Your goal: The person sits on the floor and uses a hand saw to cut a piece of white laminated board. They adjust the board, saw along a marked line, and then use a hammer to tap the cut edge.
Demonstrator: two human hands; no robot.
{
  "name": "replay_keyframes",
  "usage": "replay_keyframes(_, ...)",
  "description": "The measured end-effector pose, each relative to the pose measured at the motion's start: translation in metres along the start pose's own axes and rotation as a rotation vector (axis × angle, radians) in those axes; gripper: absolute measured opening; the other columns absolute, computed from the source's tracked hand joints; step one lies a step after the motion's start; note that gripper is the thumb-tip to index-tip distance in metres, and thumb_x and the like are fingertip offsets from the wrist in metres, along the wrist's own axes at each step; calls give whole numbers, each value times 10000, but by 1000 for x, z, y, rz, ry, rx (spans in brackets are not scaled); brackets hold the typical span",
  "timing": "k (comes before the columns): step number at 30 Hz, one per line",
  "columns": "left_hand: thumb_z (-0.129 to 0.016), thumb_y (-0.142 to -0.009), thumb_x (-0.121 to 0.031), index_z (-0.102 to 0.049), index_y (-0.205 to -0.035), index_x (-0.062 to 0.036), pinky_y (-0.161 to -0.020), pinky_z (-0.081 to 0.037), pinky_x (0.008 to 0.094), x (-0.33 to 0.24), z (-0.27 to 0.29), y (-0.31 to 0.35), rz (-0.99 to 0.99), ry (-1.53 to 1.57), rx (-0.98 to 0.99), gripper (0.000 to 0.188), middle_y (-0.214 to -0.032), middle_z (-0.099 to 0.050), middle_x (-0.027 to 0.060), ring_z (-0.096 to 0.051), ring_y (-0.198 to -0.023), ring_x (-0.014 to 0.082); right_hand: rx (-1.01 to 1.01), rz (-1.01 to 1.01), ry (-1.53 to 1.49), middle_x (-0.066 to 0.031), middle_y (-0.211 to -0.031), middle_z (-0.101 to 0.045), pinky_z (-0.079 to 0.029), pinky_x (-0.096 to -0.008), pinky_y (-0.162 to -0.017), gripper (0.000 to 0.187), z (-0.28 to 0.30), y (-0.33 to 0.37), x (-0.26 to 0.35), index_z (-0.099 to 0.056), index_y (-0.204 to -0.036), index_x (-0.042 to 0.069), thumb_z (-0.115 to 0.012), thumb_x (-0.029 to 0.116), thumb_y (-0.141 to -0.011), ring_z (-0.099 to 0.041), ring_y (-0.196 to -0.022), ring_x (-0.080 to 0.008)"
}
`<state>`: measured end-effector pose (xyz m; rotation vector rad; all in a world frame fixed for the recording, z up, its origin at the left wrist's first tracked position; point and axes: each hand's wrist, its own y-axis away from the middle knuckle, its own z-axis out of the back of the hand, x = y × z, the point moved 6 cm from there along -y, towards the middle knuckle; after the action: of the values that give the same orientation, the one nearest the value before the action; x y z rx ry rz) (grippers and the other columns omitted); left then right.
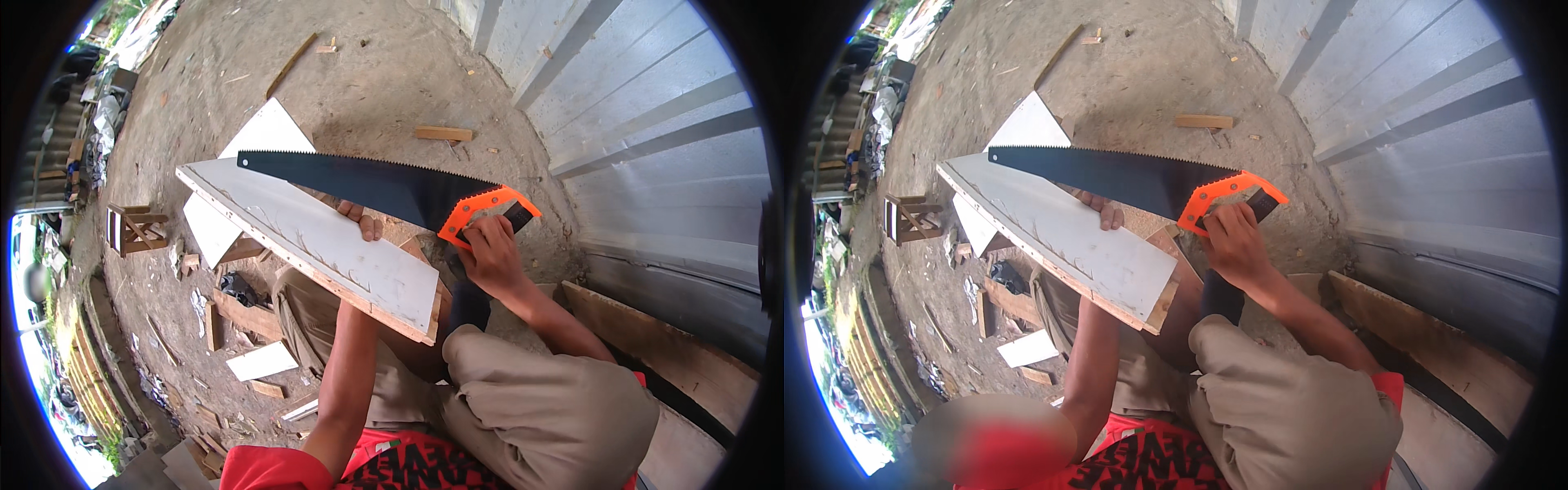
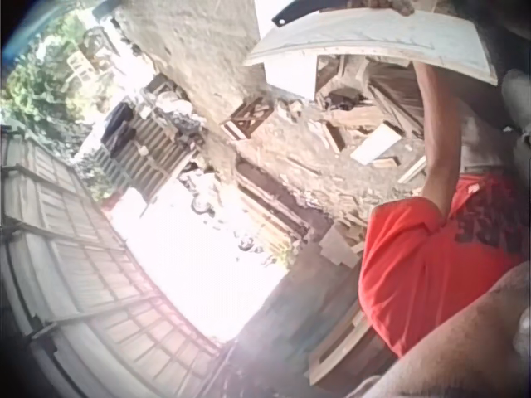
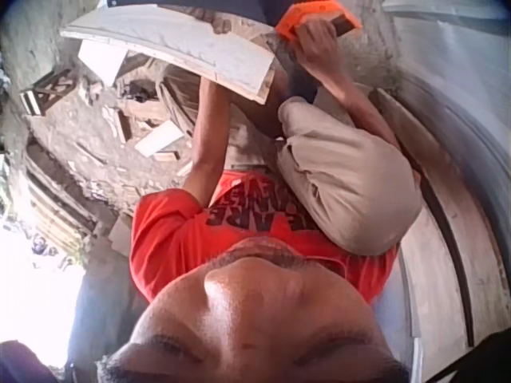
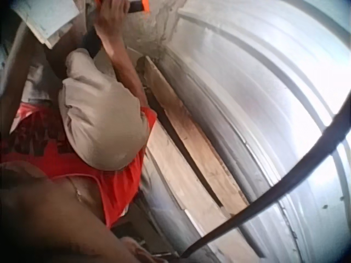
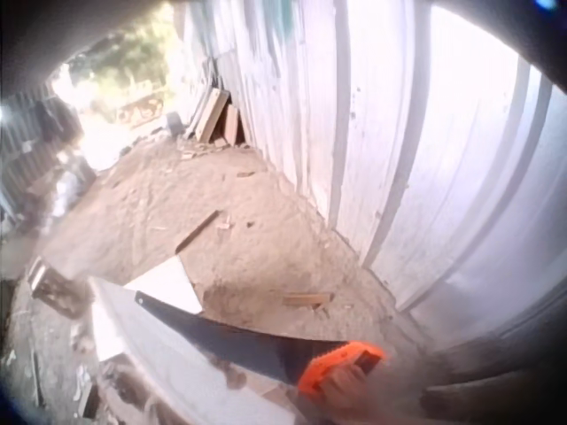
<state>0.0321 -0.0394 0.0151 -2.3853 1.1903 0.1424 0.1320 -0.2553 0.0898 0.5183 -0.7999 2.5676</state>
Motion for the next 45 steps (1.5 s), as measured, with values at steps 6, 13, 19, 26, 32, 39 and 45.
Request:
replay_keyframes(6,-479,-1005,-429,-543,-1277,-44,-749,-481,329,-20,9,6,-41,19,-28,476,-1297,-606,170,-604,-789,193,18,31,40,-110,-921,-521,-419,-442,-866,235,23,-20,11,-597,-915,31,-736,39,-726,-561,-899,-302)
replay_keyframes(13,-481,-1003,-403,-575,-1173,-73,-720,-462,328,-47,22,10,-84,203,8,383,-827,-572,32,-564,-763,187,160,131,201,-115,-923,-510,-402,-437,-851,206,66,-73,9,-556,-888,39,-730,67,-782,-544,-913,-316)
replay_keyframes(19,-471,-1006,-415,-581,-1138,-82,-706,-463,329,-64,18,12,-135,200,-1,375,-819,-565,26,-572,-743,190,277,172,329,-140,-994,-495,-404,-451,-839,233,104,-119,2,-542,-934,9,-721,28,-787,-504,-966,-362)
replay_keyframes(26,-479,-1016,-379,-582,-1119,-99,-680,-464,338,-72,48,19,-206,150,-28,316,-831,-585,33,-582,-745,192,484,251,349,-145,-1018,-482,-412,-454,-838,262,92,-163,19,-528,-959,-11,-723,40,-791,-499,-967,-372)
replay_keyframes(32,-604,-945,-447,-576,-1125,-64,-623,-528,369,-85,81,27,-423,112,-18,424,-852,-638,94,-652,-753,271,529,414,319,-145,-1025,-497,-418,-448,-863,262,11,-230,56,-531,-971,-4,-718,93,-816,-514,-987,-364)
replay_keyframes(39,-464,-950,-537,-603,-998,-61,-543,-509,377,-109,83,35,-508,53,-326,498,-747,-615,117,-616,-639,282,476,484,276,-164,-1041,-574,-460,-447,-862,307,-117,-268,100,-600,-989,-13,-724,221,-835,-588,-990,-339)
replay_keyframes(45,-557,-986,-366,-527,-1146,-83,-677,-503,387,-138,70,34,-447,-48,105,327,-845,-632,86,-648,-765,253,455,526,231,-179,-1070,-560,-445,-443,-913,310,-196,-259,127,-611,-973,-21,-730,233,-842,-585,-1006,-343)
